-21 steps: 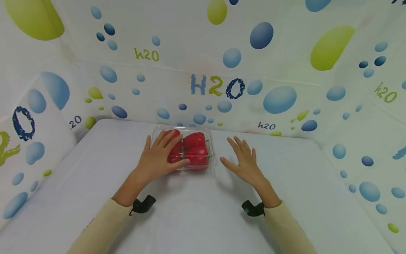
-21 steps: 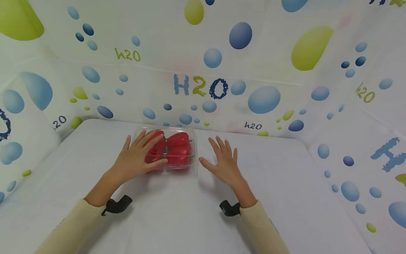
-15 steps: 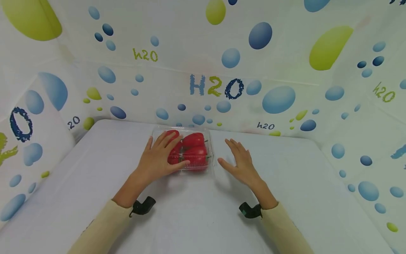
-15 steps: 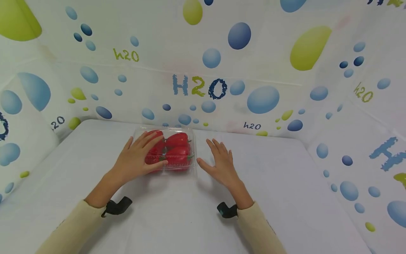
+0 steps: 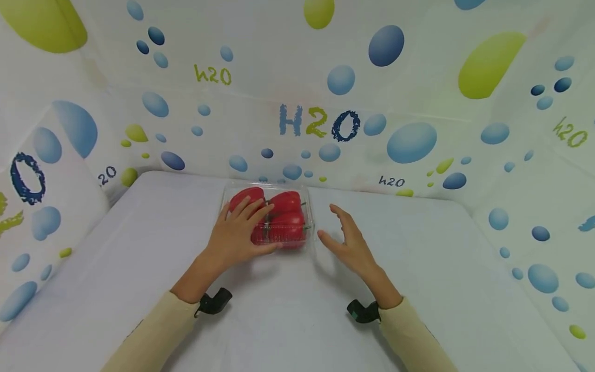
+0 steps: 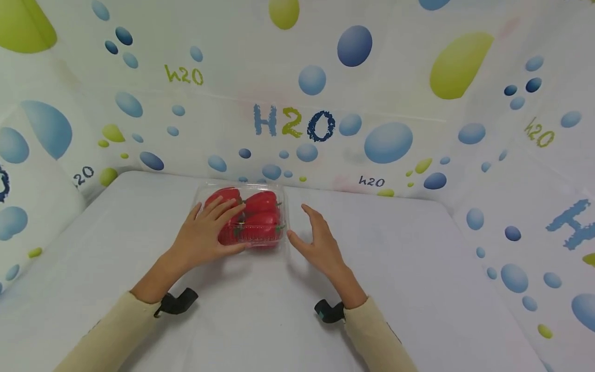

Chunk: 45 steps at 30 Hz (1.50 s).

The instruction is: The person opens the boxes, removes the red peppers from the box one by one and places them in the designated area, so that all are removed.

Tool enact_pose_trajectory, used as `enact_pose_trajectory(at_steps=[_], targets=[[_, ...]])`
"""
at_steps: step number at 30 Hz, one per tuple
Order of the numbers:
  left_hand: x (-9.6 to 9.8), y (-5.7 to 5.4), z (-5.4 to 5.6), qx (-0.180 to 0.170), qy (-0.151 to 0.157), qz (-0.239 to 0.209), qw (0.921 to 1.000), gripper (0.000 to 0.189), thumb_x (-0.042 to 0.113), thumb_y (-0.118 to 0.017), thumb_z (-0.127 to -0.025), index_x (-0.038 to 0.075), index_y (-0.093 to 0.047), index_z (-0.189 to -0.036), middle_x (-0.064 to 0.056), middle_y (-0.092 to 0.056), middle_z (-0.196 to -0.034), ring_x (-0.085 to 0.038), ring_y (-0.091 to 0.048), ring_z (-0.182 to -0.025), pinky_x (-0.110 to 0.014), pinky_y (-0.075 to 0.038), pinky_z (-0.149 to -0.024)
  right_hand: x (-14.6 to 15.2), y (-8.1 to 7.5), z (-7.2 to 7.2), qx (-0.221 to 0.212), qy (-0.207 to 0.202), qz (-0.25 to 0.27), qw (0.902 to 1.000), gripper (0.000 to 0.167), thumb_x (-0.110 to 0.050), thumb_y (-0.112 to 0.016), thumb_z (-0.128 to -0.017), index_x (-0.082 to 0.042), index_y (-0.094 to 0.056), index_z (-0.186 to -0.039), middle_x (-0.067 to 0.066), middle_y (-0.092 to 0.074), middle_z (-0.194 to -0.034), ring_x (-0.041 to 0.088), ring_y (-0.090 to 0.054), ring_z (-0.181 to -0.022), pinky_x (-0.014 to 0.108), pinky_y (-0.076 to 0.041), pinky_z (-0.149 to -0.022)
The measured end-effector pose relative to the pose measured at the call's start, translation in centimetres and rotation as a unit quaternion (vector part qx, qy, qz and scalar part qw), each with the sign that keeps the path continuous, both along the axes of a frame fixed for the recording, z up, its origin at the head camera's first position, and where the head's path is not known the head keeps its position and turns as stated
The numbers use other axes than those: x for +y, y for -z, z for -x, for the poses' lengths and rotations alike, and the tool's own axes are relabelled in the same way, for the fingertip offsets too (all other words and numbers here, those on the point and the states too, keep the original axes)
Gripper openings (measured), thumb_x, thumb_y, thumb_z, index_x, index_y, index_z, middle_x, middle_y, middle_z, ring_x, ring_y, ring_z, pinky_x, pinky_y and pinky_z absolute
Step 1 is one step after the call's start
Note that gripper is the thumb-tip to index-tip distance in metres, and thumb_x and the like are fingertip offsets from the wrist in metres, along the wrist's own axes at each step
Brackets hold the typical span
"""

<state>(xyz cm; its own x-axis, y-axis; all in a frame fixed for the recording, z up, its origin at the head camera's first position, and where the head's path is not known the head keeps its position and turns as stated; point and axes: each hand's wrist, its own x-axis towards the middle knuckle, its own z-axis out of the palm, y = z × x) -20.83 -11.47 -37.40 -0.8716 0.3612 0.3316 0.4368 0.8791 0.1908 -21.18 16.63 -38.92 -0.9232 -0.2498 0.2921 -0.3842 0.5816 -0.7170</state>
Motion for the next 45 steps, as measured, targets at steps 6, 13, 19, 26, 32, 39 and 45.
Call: enact_pose_trajectory(at_steps=[6,13,19,26,32,39,45], targets=[[0.1,-0.1,-0.1,0.014,0.002,0.023,0.9996,0.081,0.056,-0.075,-0.073,0.015,-0.053,-0.140,-0.015,-0.045,-0.146,-0.039,-0.031,-0.140,-0.065,-0.022,-0.110,-0.4,0.4,-0.1,-0.011,-0.006,0.003,0.9999,0.069,-0.030,-0.068,-0.090,-0.013,-0.035,-0.148,0.011,-0.041,-0.149,0.035,-0.039,-0.134,0.053,-0.040,-0.104],[0.1,0.2,0.0,0.014,-0.002,0.023,0.9996,0.078,0.051,-0.077,-0.075,0.015,-0.053,-0.140,-0.015,-0.047,-0.146,-0.038,-0.034,-0.139,-0.066,-0.022,-0.110,-0.8,0.9,-0.3,-0.029,-0.013,-0.013,0.9994,0.070,-0.032,-0.069,-0.089,-0.014,-0.036,-0.148,0.011,-0.041,-0.149,0.033,-0.040,-0.134,0.053,-0.042,-0.103],[0.1,0.4,0.1,0.016,-0.002,0.021,0.9997,0.078,0.050,-0.077,-0.074,0.015,-0.053,-0.140,-0.014,-0.047,-0.145,-0.038,-0.036,-0.138,-0.065,-0.021,-0.111,-1.1,1.3,-0.4,-0.037,-0.016,-0.024,0.9989,0.071,-0.031,-0.071,-0.088,-0.011,-0.037,-0.148,0.010,-0.042,-0.148,0.033,-0.042,-0.133,0.050,-0.044,-0.101],[0.1,0.4,0.1,0.016,-0.004,0.025,0.9995,0.077,0.049,-0.077,-0.075,0.015,-0.053,-0.140,-0.015,-0.047,-0.145,-0.037,-0.036,-0.138,-0.066,-0.022,-0.110,-1.2,1.8,-0.3,-0.032,-0.026,-0.019,0.9990,0.069,-0.028,-0.070,-0.089,-0.009,-0.037,-0.147,0.013,-0.042,-0.148,0.035,-0.045,-0.130,0.051,-0.046,-0.099],[0.2,0.3,0.1,0.014,-0.007,0.022,0.9996,0.077,0.050,-0.078,-0.074,0.015,-0.054,-0.139,-0.015,-0.048,-0.145,-0.037,-0.037,-0.138,-0.065,-0.024,-0.110,-1.3,1.9,-0.4,-0.038,-0.031,-0.009,0.9988,0.067,-0.026,-0.069,-0.090,-0.008,-0.038,-0.147,0.012,-0.044,-0.146,0.034,-0.050,-0.125,0.051,-0.048,-0.096],[0.3,0.2,0.1,0.018,-0.011,0.020,0.9996,0.077,0.052,-0.079,-0.073,0.014,-0.057,-0.136,-0.015,-0.052,-0.141,-0.037,-0.039,-0.136,-0.063,-0.027,-0.110,-1.4,2.1,-0.4,-0.039,-0.026,-0.007,0.9989,0.066,-0.027,-0.069,-0.090,-0.009,-0.040,-0.146,0.011,-0.046,-0.144,0.033,-0.051,-0.123,0.050,-0.049,-0.094],[0.3,0.2,0.1,0.022,-0.012,0.017,0.9995,0.076,0.052,-0.080,-0.072,0.013,-0.058,-0.135,-0.015,-0.054,-0.139,-0.037,-0.041,-0.134,-0.062,-0.028,-0.109,-1.5,2.2,-0.4,-0.041,-0.024,-0.004,0.9988,0.062,-0.026,-0.068,-0.091,-0.008,-0.041,-0.144,0.011,-0.048,-0.142,0.031,-0.053,-0.121,0.048,-0.050,-0.092]])
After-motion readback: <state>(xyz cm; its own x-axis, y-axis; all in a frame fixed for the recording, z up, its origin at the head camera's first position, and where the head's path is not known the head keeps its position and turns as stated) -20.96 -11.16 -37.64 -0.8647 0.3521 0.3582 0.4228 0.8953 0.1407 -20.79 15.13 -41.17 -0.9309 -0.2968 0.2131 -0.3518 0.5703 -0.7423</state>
